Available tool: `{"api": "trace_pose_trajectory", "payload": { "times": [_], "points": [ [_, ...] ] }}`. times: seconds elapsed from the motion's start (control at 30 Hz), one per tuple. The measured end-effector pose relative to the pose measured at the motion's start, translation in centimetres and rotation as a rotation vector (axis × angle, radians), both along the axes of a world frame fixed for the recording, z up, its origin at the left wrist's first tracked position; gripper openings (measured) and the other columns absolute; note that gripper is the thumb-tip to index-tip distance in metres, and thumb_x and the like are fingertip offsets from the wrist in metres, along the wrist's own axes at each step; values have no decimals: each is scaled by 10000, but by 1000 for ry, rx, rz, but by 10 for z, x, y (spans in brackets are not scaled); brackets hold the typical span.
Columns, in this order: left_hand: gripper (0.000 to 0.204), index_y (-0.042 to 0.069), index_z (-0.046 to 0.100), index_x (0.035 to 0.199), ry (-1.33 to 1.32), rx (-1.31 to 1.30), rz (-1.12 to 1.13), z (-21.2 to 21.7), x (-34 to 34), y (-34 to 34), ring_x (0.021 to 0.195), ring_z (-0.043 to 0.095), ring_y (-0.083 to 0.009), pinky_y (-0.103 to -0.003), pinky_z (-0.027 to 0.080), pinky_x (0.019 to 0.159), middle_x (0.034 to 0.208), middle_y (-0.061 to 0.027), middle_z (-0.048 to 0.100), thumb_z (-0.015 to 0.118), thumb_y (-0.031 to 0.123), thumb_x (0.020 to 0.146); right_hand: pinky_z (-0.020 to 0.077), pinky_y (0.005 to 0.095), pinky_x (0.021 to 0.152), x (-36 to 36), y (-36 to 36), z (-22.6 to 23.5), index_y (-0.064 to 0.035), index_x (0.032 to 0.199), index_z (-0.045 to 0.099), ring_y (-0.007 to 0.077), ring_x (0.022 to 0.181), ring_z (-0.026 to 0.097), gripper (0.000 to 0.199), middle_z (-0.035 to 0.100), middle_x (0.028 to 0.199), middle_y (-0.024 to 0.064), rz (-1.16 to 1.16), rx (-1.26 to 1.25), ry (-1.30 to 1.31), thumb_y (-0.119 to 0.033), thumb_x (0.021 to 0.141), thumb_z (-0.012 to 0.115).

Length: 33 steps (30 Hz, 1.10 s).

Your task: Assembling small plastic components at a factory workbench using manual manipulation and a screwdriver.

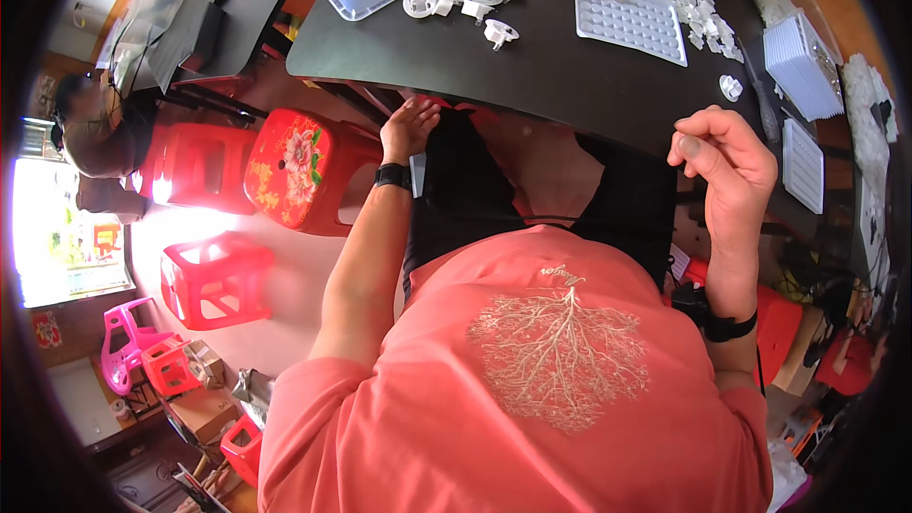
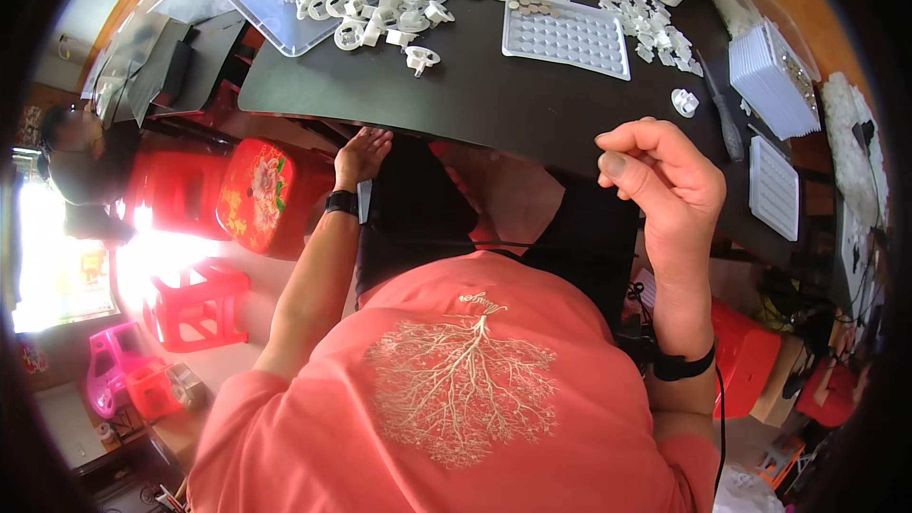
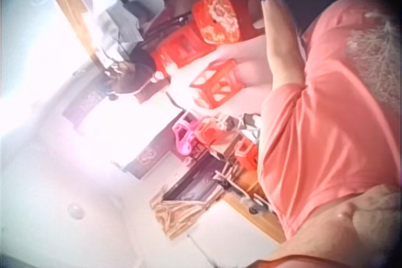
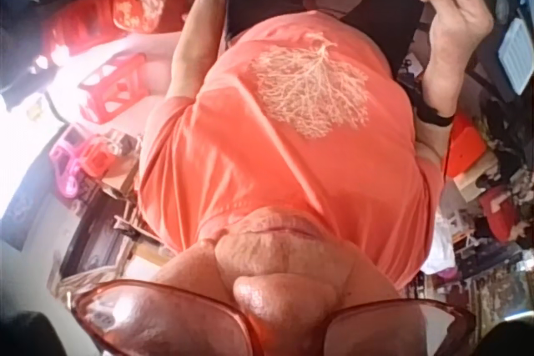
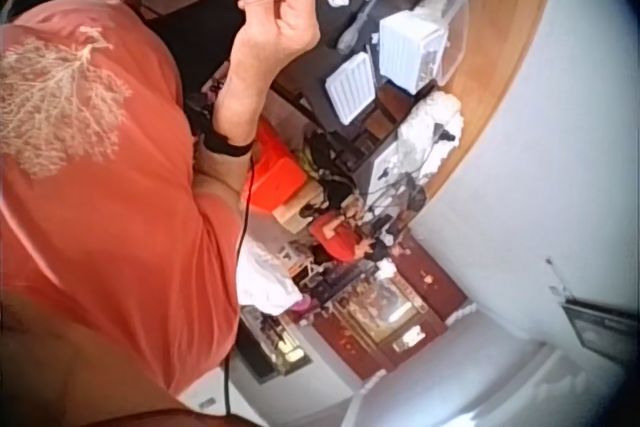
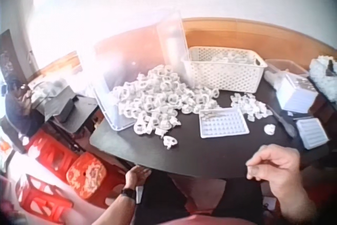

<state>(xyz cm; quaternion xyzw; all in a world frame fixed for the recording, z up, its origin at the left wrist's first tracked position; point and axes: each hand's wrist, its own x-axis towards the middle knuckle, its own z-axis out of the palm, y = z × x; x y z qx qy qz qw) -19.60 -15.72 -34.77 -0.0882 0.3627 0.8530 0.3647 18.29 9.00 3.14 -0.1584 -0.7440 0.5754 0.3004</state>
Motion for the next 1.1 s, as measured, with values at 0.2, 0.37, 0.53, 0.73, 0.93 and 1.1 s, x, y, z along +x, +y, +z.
{"api": "trace_pose_trajectory", "payload": {
  "times": [0.2,0.37,0.53,0.73,0.93,1.1],
  "points": [
    [393,10,534,1313,317,51,21,57,11,-42,1008,680,-448,-507,597,822,1198,-247,651,517,261,1011,437,212,629,10,5,3,38,952,693,82,711,591,115,630,815,40,339,178,-88,44,837,697],
    [343,-88,566,1257,489,-407,207,147,53,-32,813,734,-335,-371,622,673,1056,-244,704,564,14,930,490,260,632,22,10,-29,31,962,670,108,671,603,157,631,744,47,504,91,-469,25,807,692],
    [364,-27,676,1191,643,-831,327,133,54,-72,946,707,-209,-285,563,831,1060,-158,729,708,-4,829,500,303,732,3,35,-93,15,988,670,136,783,616,192,641,824,57,545,86,-701,-85,829,712],
    [464,5,658,1258,736,-1144,-96,140,49,-54,1187,620,-279,-358,459,1032,1266,-171,662,741,204,847,494,292,747,-55,91,-182,-20,932,695,120,829,618,148,663,836,39,506,-69,-803,-102,810,713],
    [380,130,628,1315,1300,-1367,-551,103,55,-117,1302,508,-381,-428,398,1090,1343,-192,577,605,298,975,512,320,752,-65,80,-218,-28,929,704,153,831,644,171,688,848,55,586,-138,-659,-117,787,735],
    [710,26,544,1404,638,-1115,-347,143,121,-109,1327,507,-282,-375,381,1116,1382,-187,571,773,399,845,527,344,757,-91,46,-251,-34,927,711,181,834,666,191,709,859,68,534,-158,-504,-130,768,752]
  ]
}}
